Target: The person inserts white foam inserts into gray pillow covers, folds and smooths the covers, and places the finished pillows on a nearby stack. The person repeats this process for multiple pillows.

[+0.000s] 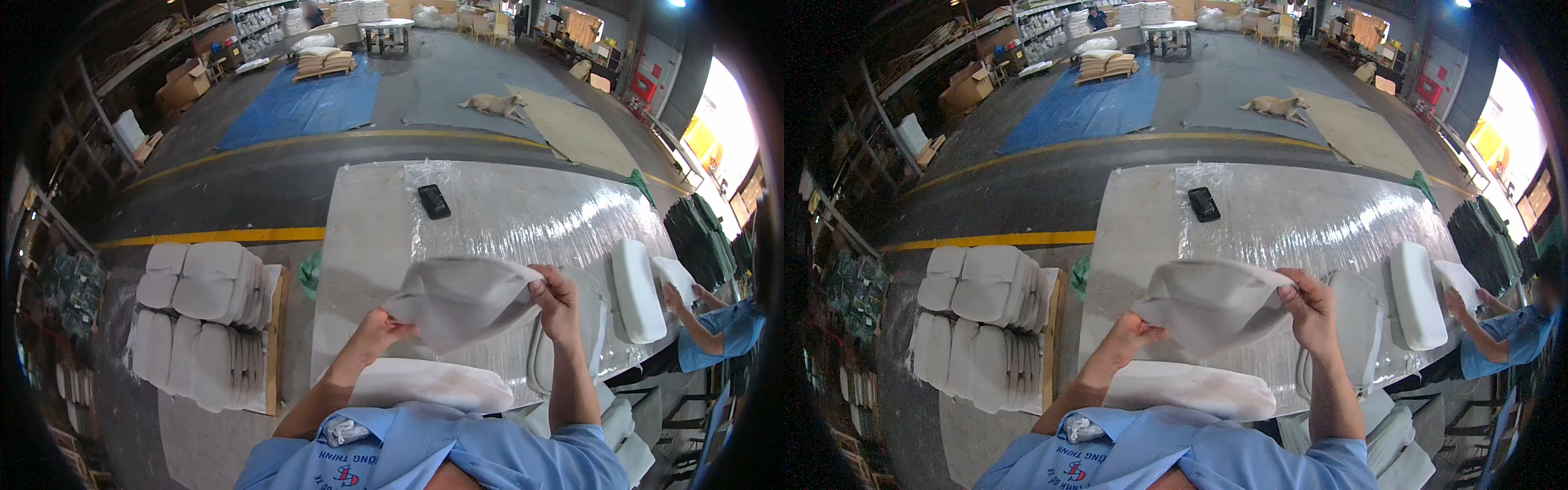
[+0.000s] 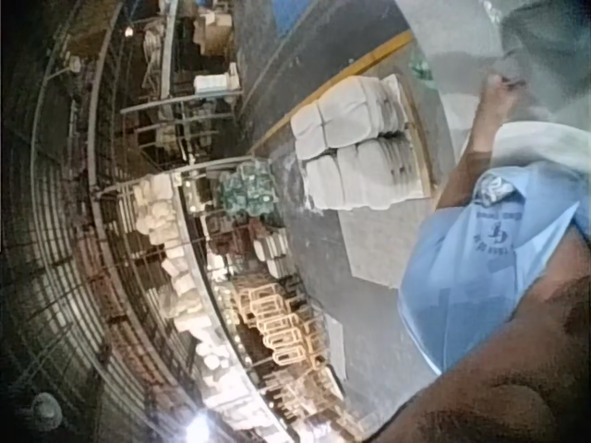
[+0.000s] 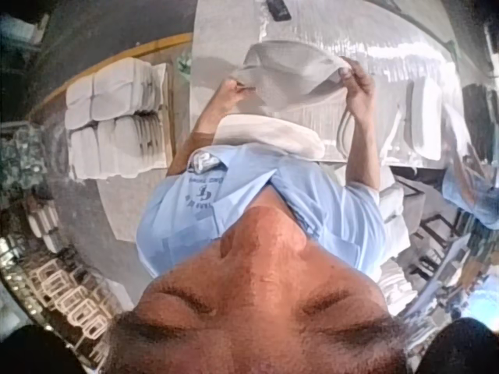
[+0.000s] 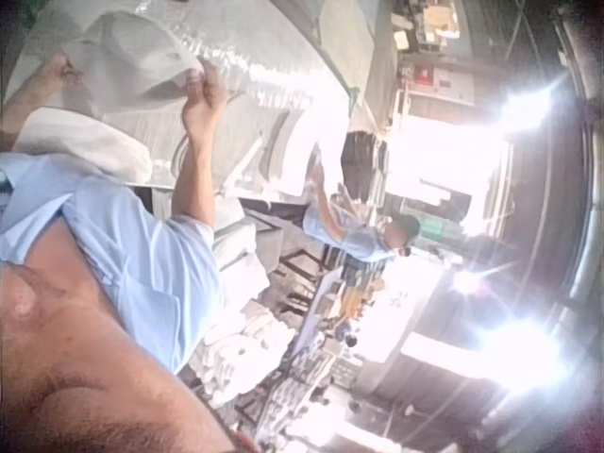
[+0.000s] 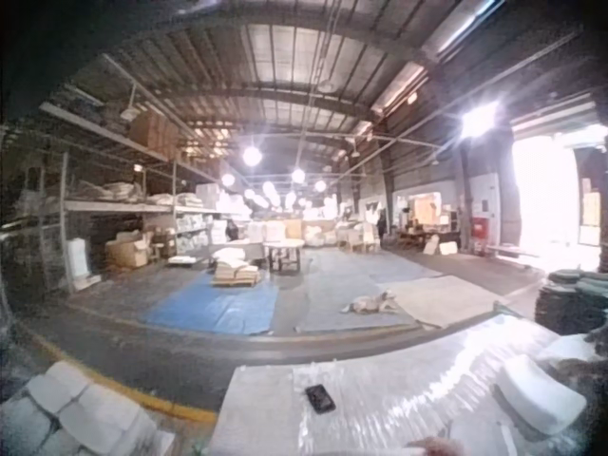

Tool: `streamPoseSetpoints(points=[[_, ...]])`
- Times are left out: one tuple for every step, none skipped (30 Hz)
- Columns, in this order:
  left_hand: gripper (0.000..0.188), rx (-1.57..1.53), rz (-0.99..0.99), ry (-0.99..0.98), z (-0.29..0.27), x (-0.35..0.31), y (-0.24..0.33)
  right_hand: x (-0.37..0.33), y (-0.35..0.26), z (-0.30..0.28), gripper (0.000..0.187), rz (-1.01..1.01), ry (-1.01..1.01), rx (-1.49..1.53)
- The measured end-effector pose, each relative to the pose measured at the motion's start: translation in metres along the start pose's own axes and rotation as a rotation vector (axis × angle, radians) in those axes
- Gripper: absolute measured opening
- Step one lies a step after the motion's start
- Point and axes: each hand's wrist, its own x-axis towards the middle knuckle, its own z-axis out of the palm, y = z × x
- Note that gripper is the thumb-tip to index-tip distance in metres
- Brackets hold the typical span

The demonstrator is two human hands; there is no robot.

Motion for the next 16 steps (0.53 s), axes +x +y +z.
streamPoseSetpoints(points=[[0.055,0.05,-0.081,-0.06,0.0,0.003,-0.003,0.001,0.001,-0.002,0.021,0.006,0.018,0.036],[0.061,-0.02,-0.053,-0.156,0.002,0.004,-0.008,0.003,0.004,-0.003,0.022,0.03,0.024,0.135],[0.067,-0.091,-0.025,-0.252,0.006,0.005,-0.013,0.007,0.008,-0.004,0.022,0.052,0.03,0.234],[0.074,-0.163,0.003,-0.347,0.01,0.006,-0.014,0.011,0.011,-0.006,0.022,0.075,0.035,0.333],[0.072,-0.303,-0.038,-0.394,0.001,0.005,-0.016,0.019,0.005,0.004,0.023,0.099,0.041,0.418],[0.071,-0.443,-0.077,-0.438,-0.011,0.003,-0.015,0.027,0.001,0.016,0.023,0.123,0.046,0.503],[0.07,-0.586,-0.114,-0.487,-0.019,0.002,-0.014,0.036,-0.005,0.029,0.024,0.148,0.052,0.583],[0.069,-0.568,-0.137,-0.443,-0.013,0.004,-0.008,0.043,-0.005,0.033,0.025,0.16,0.062,0.61],[0.068,-0.55,-0.158,-0.398,-0.007,0.004,-0.003,0.051,-0.003,0.036,0.026,0.172,0.069,0.638],[0.067,-0.527,-0.173,-0.34,-0.001,0.003,0.006,0.06,0.0,0.04,0.027,0.183,0.065,0.674],[0.061,-0.449,-0.177,-0.257,0.004,0.01,0.017,0.072,0.004,0.04,0.028,0.173,0.056,0.684],[0.056,-0.369,-0.187,-0.176,0.009,0.017,0.027,0.08,0.005,0.036,0.029,0.147,0.051,0.705],[0.055,-0.398,-0.169,-0.161,0.024,0.018,0.05,0.089,0.006,0.03,0.031,0.13,0.059,0.72],[0.051,-0.385,-0.137,-0.129,0.035,0.016,0.08,0.098,0.005,0.024,0.032,0.112,0.065,0.733],[0.048,-0.372,-0.105,-0.1,0.046,0.015,0.109,0.106,0.005,0.015,0.037,0.114,0.087,0.727],[0.042,-0.316,-0.058,-0.05,0.05,0.013,0.138,0.114,0.003,0.005,0.043,0.117,0.105,0.722]])
